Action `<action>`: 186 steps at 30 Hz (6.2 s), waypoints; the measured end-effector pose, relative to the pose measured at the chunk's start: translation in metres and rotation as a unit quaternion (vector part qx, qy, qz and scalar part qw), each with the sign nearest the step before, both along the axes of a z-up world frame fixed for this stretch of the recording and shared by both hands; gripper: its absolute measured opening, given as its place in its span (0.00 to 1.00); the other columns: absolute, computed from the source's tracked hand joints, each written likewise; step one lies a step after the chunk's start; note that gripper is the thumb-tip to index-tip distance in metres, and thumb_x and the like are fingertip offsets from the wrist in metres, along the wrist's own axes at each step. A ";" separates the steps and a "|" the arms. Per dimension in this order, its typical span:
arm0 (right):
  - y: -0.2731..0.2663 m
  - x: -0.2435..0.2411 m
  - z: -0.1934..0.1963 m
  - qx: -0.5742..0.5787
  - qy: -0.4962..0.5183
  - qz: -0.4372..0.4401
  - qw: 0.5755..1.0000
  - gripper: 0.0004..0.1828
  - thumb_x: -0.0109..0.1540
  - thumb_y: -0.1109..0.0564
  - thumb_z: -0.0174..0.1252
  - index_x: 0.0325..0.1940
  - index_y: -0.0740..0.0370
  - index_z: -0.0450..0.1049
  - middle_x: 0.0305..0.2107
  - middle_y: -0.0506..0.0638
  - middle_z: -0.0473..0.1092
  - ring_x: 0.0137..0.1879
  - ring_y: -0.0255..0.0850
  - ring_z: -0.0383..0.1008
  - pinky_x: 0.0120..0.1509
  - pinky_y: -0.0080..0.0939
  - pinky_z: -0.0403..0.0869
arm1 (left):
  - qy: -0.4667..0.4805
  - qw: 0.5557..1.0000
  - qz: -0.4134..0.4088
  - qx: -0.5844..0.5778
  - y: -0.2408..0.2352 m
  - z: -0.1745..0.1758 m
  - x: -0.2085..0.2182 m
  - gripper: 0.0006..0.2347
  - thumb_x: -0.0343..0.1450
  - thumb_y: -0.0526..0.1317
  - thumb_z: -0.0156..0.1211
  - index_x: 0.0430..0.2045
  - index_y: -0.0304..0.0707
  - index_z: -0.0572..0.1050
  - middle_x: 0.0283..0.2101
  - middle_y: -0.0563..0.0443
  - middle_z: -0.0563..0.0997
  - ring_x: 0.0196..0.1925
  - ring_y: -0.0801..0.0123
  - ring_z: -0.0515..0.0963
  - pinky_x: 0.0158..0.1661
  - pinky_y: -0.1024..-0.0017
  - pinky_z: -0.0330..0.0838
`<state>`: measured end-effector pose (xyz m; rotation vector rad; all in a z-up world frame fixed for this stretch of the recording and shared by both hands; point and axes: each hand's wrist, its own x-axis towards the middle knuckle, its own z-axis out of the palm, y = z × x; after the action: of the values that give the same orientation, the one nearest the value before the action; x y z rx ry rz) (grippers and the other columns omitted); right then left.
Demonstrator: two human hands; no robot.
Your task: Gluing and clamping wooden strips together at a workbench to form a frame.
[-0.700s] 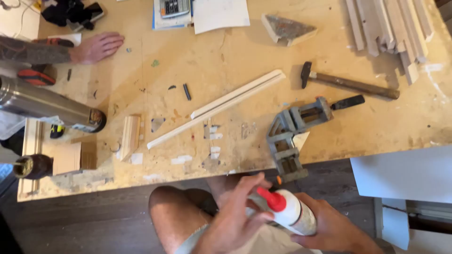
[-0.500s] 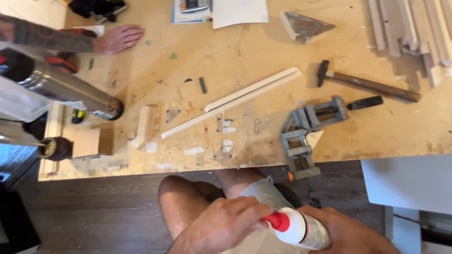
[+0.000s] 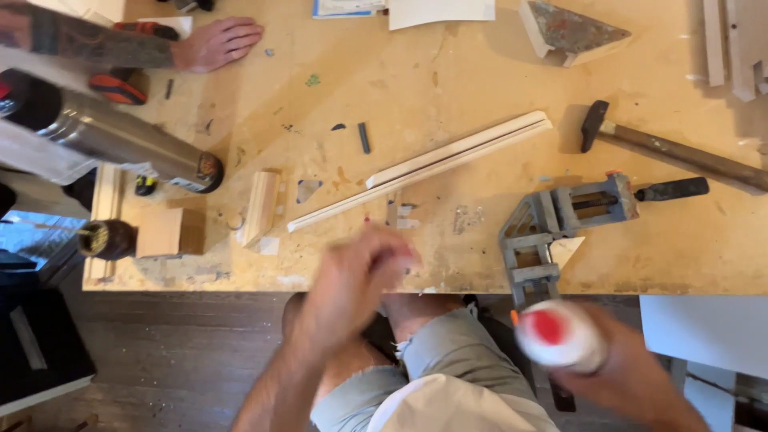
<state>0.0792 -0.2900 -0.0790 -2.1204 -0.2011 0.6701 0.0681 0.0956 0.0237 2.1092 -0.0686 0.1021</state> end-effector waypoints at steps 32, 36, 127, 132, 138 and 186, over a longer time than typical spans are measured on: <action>-0.052 0.093 -0.051 0.136 -0.222 -0.291 0.921 0.27 0.58 0.66 0.69 0.56 0.65 0.63 0.54 0.58 0.70 0.60 0.45 0.71 0.70 0.46 0.72 | -0.175 0.928 0.010 0.327 -0.048 -0.101 0.144 0.11 0.68 0.44 0.69 0.37 0.41 0.76 0.41 0.53 0.72 0.27 0.65 0.78 0.25 0.64 0.78; -0.062 0.098 -0.064 0.145 -0.210 -0.337 0.906 0.24 0.62 0.66 0.65 0.60 0.71 0.67 0.54 0.61 0.72 0.61 0.48 0.73 0.69 0.48 0.72 | -0.146 0.956 0.068 0.245 -0.036 -0.067 0.043 0.20 0.66 0.41 0.71 0.50 0.37 0.76 0.49 0.45 0.73 0.47 0.54 0.81 0.38 0.58 0.80; -0.089 0.068 0.035 -0.005 -0.411 -0.360 0.838 0.32 0.63 0.70 0.78 0.63 0.77 0.66 0.54 0.68 0.76 0.58 0.56 0.81 0.62 0.49 0.82 | -0.054 0.988 0.077 0.119 -0.112 -0.107 -0.179 0.23 0.67 0.41 0.66 0.57 0.38 0.73 0.50 0.48 0.74 0.43 0.59 0.82 0.34 0.64 0.81; -0.093 0.068 0.004 -0.035 -0.365 -0.250 0.896 0.22 0.65 0.61 0.77 0.57 0.74 0.76 0.50 0.62 0.77 0.54 0.49 0.80 0.54 0.49 0.80 | -0.072 0.990 0.059 0.102 -0.120 -0.103 -0.167 0.23 0.67 0.39 0.64 0.58 0.37 0.73 0.49 0.49 0.75 0.44 0.59 0.82 0.35 0.63 0.81; -0.125 0.090 0.014 0.326 -0.332 -0.157 0.871 0.21 0.80 0.67 0.44 0.78 0.63 0.54 0.72 0.65 0.58 0.79 0.60 0.62 0.91 0.67 0.63 | -0.102 0.987 0.054 0.113 -0.120 -0.099 -0.168 0.24 0.65 0.37 0.64 0.57 0.34 0.72 0.48 0.47 0.74 0.43 0.61 0.81 0.31 0.65 0.81; -0.048 0.022 0.117 0.179 -0.261 0.013 0.949 0.39 0.62 0.34 0.54 0.70 0.58 0.65 0.63 0.61 0.71 0.69 0.53 0.77 0.79 0.54 0.81 | -0.132 0.979 0.071 0.136 -0.116 -0.071 -0.179 0.24 0.66 0.39 0.63 0.58 0.37 0.72 0.48 0.49 0.74 0.36 0.64 0.81 0.27 0.66 0.77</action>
<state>0.1009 -0.3378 0.0385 -1.8987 -0.5954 0.0586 -0.1109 -0.0203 -0.0470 2.3613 -0.0942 0.4821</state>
